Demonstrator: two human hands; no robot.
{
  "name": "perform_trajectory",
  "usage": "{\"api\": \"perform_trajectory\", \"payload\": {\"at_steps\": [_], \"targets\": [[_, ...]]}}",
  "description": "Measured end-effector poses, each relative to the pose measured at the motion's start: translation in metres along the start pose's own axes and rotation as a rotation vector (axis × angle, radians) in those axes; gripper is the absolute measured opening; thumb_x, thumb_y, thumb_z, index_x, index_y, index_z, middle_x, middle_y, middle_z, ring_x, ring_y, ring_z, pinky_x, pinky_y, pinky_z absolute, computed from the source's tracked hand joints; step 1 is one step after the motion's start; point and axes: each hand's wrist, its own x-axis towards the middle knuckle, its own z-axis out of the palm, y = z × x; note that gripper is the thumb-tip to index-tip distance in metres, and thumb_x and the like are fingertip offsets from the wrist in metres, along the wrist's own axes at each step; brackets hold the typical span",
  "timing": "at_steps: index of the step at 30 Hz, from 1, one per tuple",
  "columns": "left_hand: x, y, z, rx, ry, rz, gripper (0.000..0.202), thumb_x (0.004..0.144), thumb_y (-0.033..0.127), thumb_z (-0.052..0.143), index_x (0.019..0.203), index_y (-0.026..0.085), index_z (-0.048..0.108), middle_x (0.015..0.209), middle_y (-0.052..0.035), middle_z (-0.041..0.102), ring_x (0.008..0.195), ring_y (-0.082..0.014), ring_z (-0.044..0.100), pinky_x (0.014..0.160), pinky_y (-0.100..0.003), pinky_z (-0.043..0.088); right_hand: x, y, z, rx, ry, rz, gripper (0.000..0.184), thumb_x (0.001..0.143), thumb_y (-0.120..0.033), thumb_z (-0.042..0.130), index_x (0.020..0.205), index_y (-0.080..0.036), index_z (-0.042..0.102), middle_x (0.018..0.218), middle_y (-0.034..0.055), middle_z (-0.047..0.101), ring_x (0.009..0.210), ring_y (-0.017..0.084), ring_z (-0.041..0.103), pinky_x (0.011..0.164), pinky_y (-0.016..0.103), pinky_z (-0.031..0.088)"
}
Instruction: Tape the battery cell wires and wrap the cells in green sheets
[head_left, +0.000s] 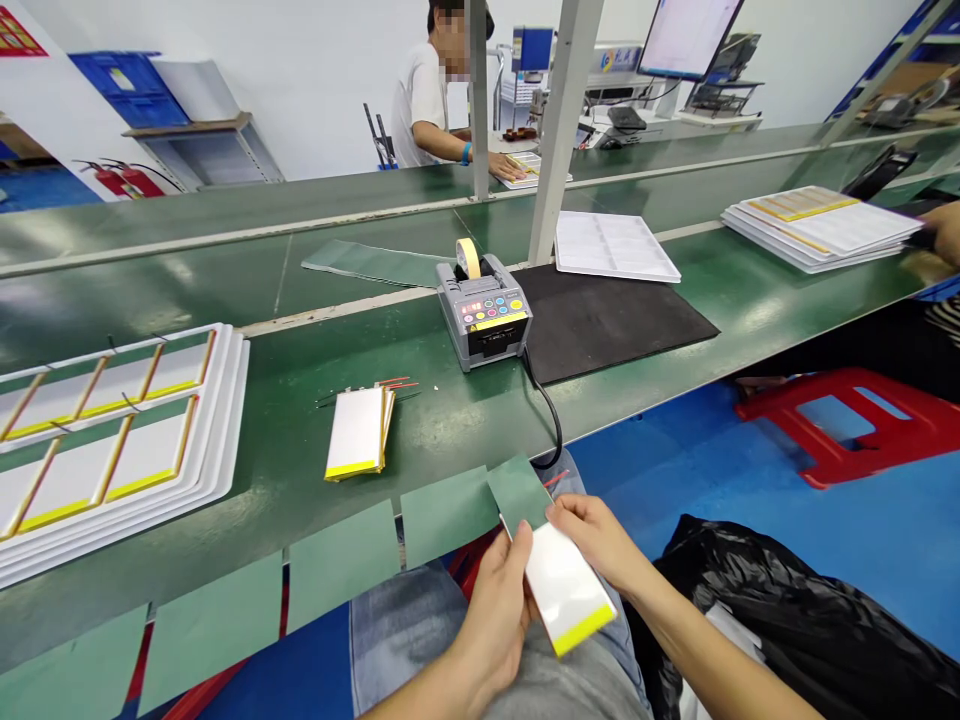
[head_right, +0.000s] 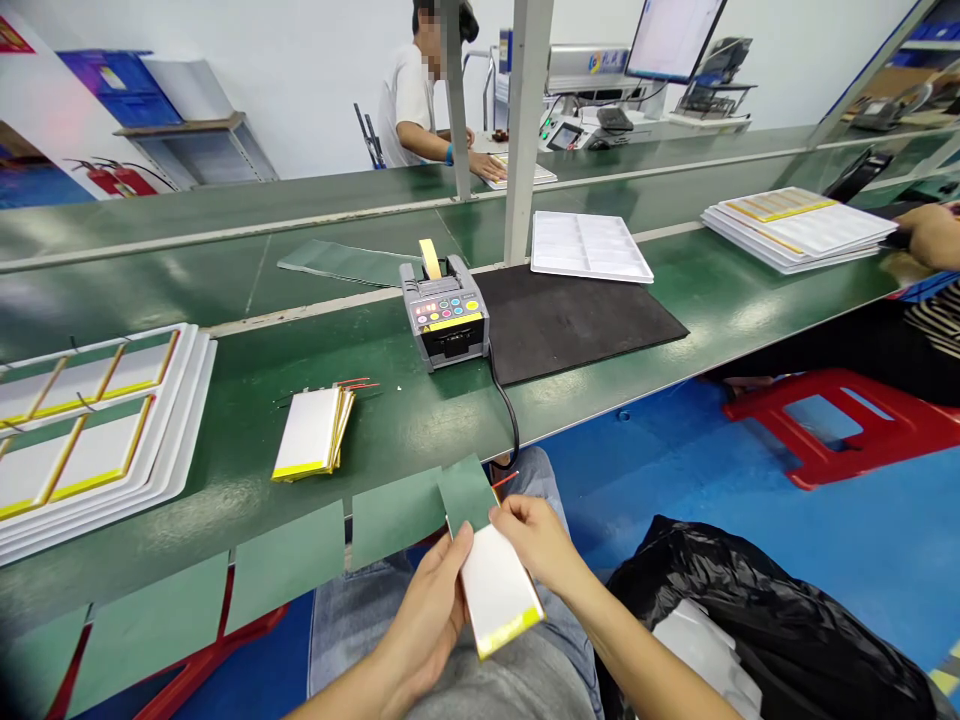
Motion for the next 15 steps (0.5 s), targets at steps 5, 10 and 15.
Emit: {"api": "perform_trajectory", "payload": {"at_steps": [5, 10, 15], "targets": [[-0.026, 0.020, 0.005, 0.289, -0.241, 0.207, 0.036, 0.086, 0.042, 0.054, 0.114, 0.019, 0.055, 0.113, -0.0083, 0.063, 0.103, -0.0223, 0.058, 0.084, -0.030, 0.047, -0.043, -0.027, -0.014, -0.155, 0.053, -0.290, 0.033, 0.085, -0.046, 0.051, 0.068, -0.017, 0.052, 0.064, -0.0009, 0.047, 0.058, 0.013, 0.043, 0.055, 0.025, 0.036], [-0.026, 0.048, -0.008, 0.688, -0.095, 0.527, 0.035, 0.085, 0.042, 0.054, 0.112, 0.020, 0.055, 0.105, -0.0045, 0.066, 0.102, -0.0212, 0.057, 0.086, -0.028, 0.044, -0.043, -0.058, -0.028, -0.205, 0.236, -0.579, 0.038, 0.086, -0.037, 0.056, 0.120, -0.023, 0.046, 0.103, 0.0050, 0.057, 0.081, 0.017, 0.053, 0.070, 0.029, 0.042], [-0.036, 0.057, -0.030, 1.066, -0.028, 0.619, 0.028, 0.088, 0.044, 0.047, 0.101, 0.020, 0.055, 0.070, 0.0024, 0.063, 0.066, -0.0155, 0.058, 0.060, -0.023, 0.039, -0.032, -0.096, -0.004, -0.453, 0.080, -0.753, 0.018, 0.081, -0.028, 0.063, 0.096, -0.022, 0.055, 0.088, 0.0015, 0.057, 0.081, 0.017, 0.051, 0.074, 0.030, 0.041]]}}
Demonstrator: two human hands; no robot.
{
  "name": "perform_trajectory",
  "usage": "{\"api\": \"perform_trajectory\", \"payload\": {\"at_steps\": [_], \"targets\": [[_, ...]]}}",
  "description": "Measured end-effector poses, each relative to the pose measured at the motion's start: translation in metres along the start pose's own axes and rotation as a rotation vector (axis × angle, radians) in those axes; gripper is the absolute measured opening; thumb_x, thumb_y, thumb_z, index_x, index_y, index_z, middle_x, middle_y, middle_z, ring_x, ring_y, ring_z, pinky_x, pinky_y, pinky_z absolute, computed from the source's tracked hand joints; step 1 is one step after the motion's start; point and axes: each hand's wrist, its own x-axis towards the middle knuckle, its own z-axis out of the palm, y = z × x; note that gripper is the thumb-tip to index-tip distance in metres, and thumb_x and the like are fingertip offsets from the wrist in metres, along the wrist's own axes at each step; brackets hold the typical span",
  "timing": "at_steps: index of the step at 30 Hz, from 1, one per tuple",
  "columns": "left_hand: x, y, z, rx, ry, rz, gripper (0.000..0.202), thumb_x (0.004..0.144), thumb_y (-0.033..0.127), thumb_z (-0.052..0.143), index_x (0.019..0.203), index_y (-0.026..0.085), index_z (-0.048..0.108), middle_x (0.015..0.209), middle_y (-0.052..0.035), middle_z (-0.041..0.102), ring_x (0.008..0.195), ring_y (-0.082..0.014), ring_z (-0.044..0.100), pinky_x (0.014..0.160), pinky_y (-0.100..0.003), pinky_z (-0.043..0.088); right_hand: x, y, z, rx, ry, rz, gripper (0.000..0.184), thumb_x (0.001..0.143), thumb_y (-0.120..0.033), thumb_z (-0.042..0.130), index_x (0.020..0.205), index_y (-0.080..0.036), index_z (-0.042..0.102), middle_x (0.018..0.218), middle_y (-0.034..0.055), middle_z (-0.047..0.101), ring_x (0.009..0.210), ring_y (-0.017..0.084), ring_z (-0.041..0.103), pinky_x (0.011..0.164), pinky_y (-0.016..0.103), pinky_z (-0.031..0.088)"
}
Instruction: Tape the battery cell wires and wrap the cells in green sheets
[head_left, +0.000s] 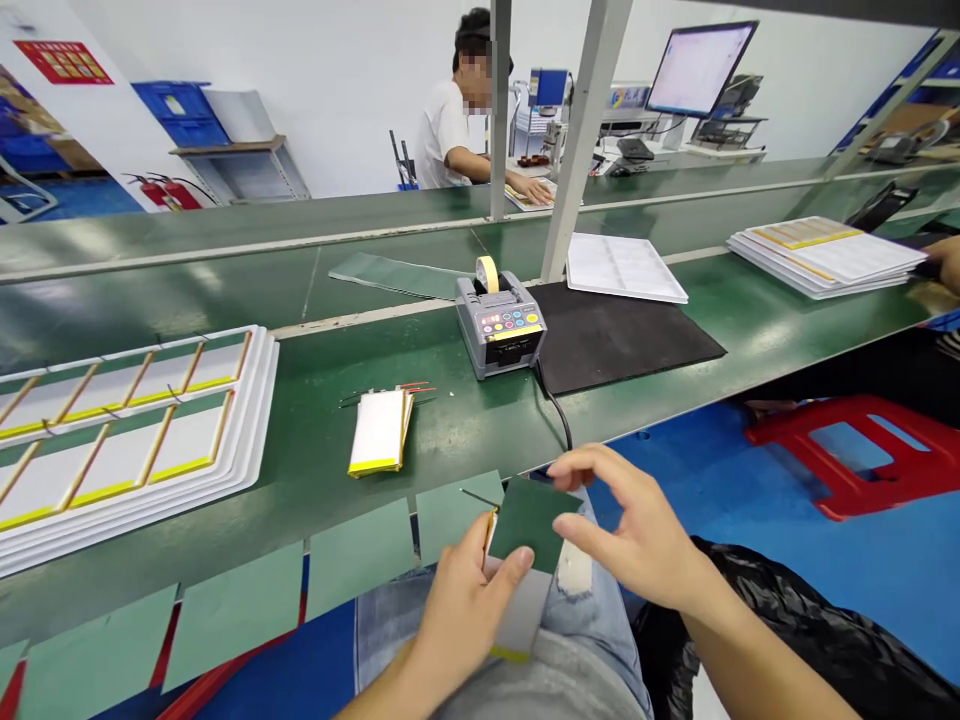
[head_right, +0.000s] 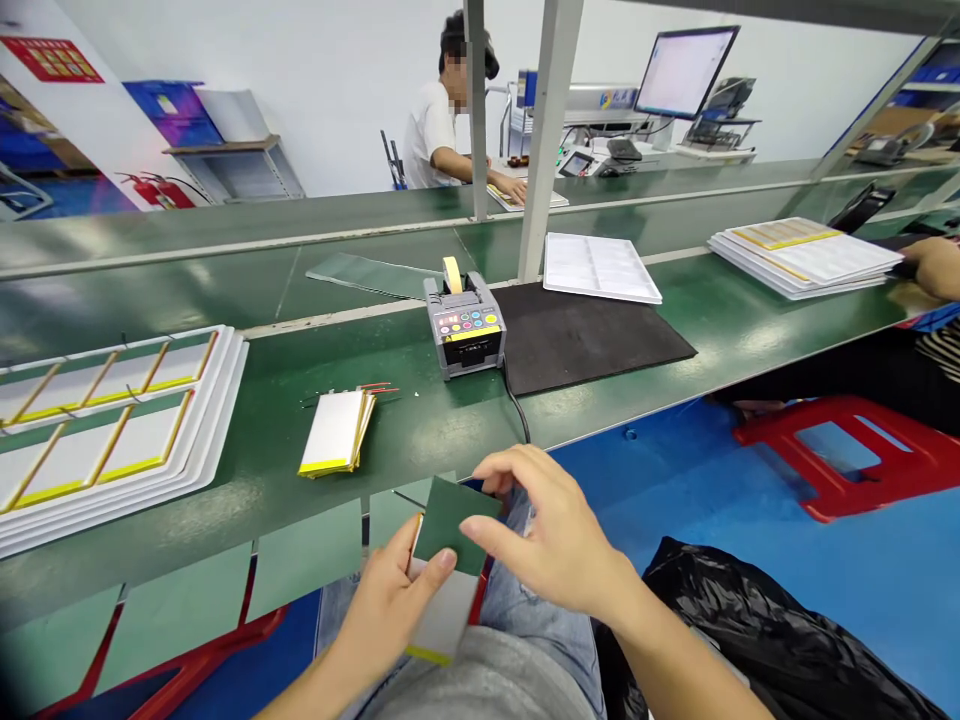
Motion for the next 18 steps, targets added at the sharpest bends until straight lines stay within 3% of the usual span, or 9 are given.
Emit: {"api": "perform_trajectory", "payload": {"at_steps": [2, 4, 6, 9, 10, 12, 15, 18], "targets": [[-0.008, -0.005, -0.005, 0.119, -0.022, 0.016, 0.027, 0.091, 0.044, 0.041, 0.093, 0.020, 0.052, 0.055, 0.0057, 0.052, 0.048, -0.0132, 0.049, 0.050, -0.023, 0.031, 0.011, -0.008, 0.009, -0.040, -0.063, -0.032, 0.010, 0.081, -0.026, 0.063, 0.080, -0.020, 0.054, 0.075, -0.0006, 0.054, 0.071, 0.015, 0.050, 0.066, 0.028, 0.040], [-0.016, -0.009, -0.010, 0.210, -0.024, 0.055, 0.027, 0.092, 0.043, 0.038, 0.092, 0.020, 0.051, 0.050, 0.0067, 0.048, 0.043, -0.0133, 0.046, 0.049, -0.024, 0.031, 0.018, -0.010, 0.018, -0.045, -0.095, -0.022, 0.017, 0.083, -0.026, 0.061, 0.070, -0.019, 0.052, 0.067, -0.0018, 0.051, 0.064, 0.013, 0.047, 0.060, 0.026, 0.037], [-0.023, -0.012, -0.016, 0.282, 0.007, 0.119, 0.031, 0.091, 0.042, 0.040, 0.110, 0.019, 0.048, 0.050, 0.0074, 0.050, 0.046, -0.0148, 0.050, 0.053, -0.024, 0.035, 0.023, -0.007, 0.027, 0.006, -0.136, 0.055, 0.021, 0.083, -0.028, 0.060, 0.067, -0.018, 0.052, 0.064, -0.0024, 0.050, 0.059, 0.012, 0.045, 0.055, 0.025, 0.035], [-0.029, -0.015, -0.025, 0.346, 0.064, 0.225, 0.067, 0.089, 0.043, 0.047, 0.142, 0.025, 0.011, 0.047, 0.0113, 0.049, 0.044, -0.0153, 0.050, 0.052, -0.022, 0.036, 0.026, 0.000, 0.042, 0.255, -0.258, 0.233, 0.029, 0.081, -0.038, 0.063, 0.065, -0.017, 0.050, 0.059, -0.0037, 0.047, 0.054, 0.010, 0.039, 0.050, 0.023, 0.030], [-0.029, -0.015, -0.027, 0.352, 0.076, 0.269, 0.076, 0.088, 0.044, 0.049, 0.143, 0.027, -0.001, 0.047, 0.0122, 0.049, 0.043, -0.0147, 0.049, 0.050, -0.022, 0.036, 0.026, 0.003, 0.048, 0.376, -0.314, 0.284, 0.033, 0.079, -0.042, 0.065, 0.064, -0.017, 0.049, 0.057, -0.0045, 0.045, 0.053, 0.009, 0.037, 0.049, 0.022, 0.029], [-0.030, -0.016, -0.031, 0.360, 0.112, 0.367, 0.083, 0.088, 0.046, 0.050, 0.143, 0.030, -0.010, 0.048, 0.0127, 0.048, 0.041, -0.0132, 0.047, 0.049, -0.021, 0.036, 0.024, 0.008, 0.060, 0.612, -0.447, 0.363, 0.040, 0.075, -0.048, 0.068, 0.063, -0.016, 0.047, 0.055, -0.0057, 0.042, 0.050, 0.007, 0.034, 0.047, 0.021, 0.026], [-0.028, -0.015, -0.036, 0.350, 0.139, 0.469, 0.080, 0.087, 0.052, 0.047, 0.143, 0.030, -0.006, 0.049, 0.0123, 0.046, 0.040, -0.0115, 0.045, 0.049, -0.020, 0.038, 0.020, 0.015, 0.076, 0.800, -0.582, 0.407, 0.043, 0.073, -0.050, 0.070, 0.062, -0.015, 0.047, 0.055, -0.0053, 0.043, 0.050, 0.007, 0.035, 0.047, 0.020, 0.026], [-0.026, -0.011, -0.041, 0.285, 0.044, 0.387, 0.065, 0.085, 0.050, 0.052, 0.140, 0.031, 0.023, 0.050, 0.0111, 0.047, 0.044, -0.0108, 0.045, 0.051, -0.019, 0.039, 0.016, 0.017, 0.084, 0.806, -0.626, 0.365, 0.042, 0.077, -0.050, 0.065, 0.062, -0.015, 0.048, 0.058, -0.0044, 0.043, 0.052, 0.007, 0.035, 0.048, 0.020, 0.027]]}}
